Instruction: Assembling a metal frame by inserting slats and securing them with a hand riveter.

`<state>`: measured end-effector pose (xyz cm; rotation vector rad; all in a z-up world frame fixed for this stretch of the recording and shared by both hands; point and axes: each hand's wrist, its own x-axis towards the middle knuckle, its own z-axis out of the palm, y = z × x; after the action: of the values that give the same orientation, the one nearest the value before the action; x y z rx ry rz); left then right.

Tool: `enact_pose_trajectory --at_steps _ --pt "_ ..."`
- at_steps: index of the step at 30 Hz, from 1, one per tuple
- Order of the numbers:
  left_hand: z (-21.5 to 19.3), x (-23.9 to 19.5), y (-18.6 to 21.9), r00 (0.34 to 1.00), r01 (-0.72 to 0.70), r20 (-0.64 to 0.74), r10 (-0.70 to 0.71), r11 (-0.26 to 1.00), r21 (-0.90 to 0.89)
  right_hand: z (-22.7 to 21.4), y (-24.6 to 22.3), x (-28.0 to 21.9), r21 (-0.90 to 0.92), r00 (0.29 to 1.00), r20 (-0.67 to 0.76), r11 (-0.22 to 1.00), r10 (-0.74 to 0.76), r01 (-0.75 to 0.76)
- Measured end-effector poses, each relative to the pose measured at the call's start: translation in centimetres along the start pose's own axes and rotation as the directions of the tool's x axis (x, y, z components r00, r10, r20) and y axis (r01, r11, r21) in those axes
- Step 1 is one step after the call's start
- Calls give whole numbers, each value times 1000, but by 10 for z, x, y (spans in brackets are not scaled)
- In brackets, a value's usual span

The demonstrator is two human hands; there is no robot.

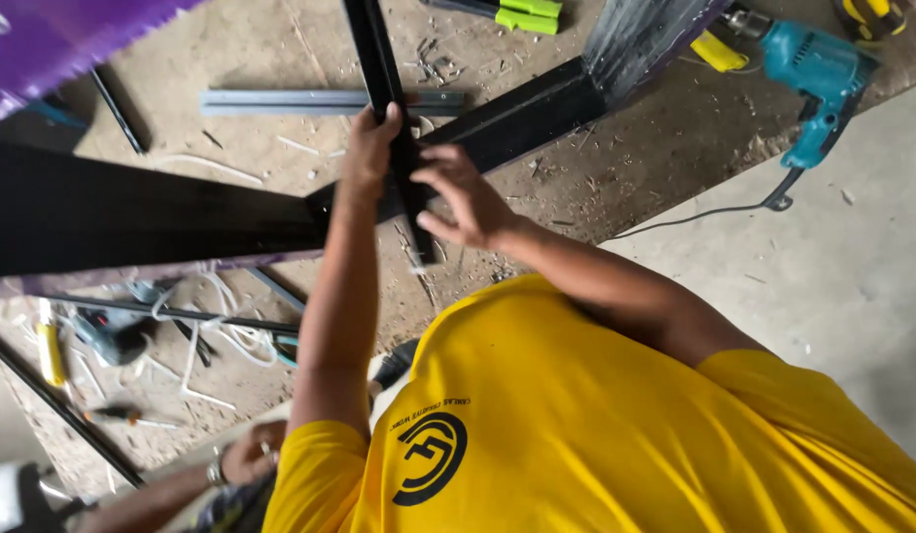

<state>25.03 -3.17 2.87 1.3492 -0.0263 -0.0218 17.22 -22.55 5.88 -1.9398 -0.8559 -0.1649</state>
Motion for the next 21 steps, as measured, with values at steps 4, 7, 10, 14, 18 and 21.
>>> enact_pose_trajectory --at_steps 4,7,10,14,18,21 --pt "-35 -23 1 948 262 88 -307 905 336 -14 63 -19 550 890 -43 754 454 -358" --pt "-42 -45 -6 881 347 122 -457 800 490 -33 95 -35 765 699 177 350 692 -541" --pt "-36 -56 -1 887 253 113 -448 676 692 -45 113 -52 761 655 269 261 706 -594" --pt "-13 -63 9 908 52 65 -414 265 963 -56 100 -68 568 606 404 331 685 -754" --pt "-11 -56 -6 930 -28 99 -354 199 980 -38 116 -98 594 580 391 286 714 -752" --pt "-17 -46 -20 941 -78 135 -310 191 979 -35 120 -114 624 568 386 247 727 -741"
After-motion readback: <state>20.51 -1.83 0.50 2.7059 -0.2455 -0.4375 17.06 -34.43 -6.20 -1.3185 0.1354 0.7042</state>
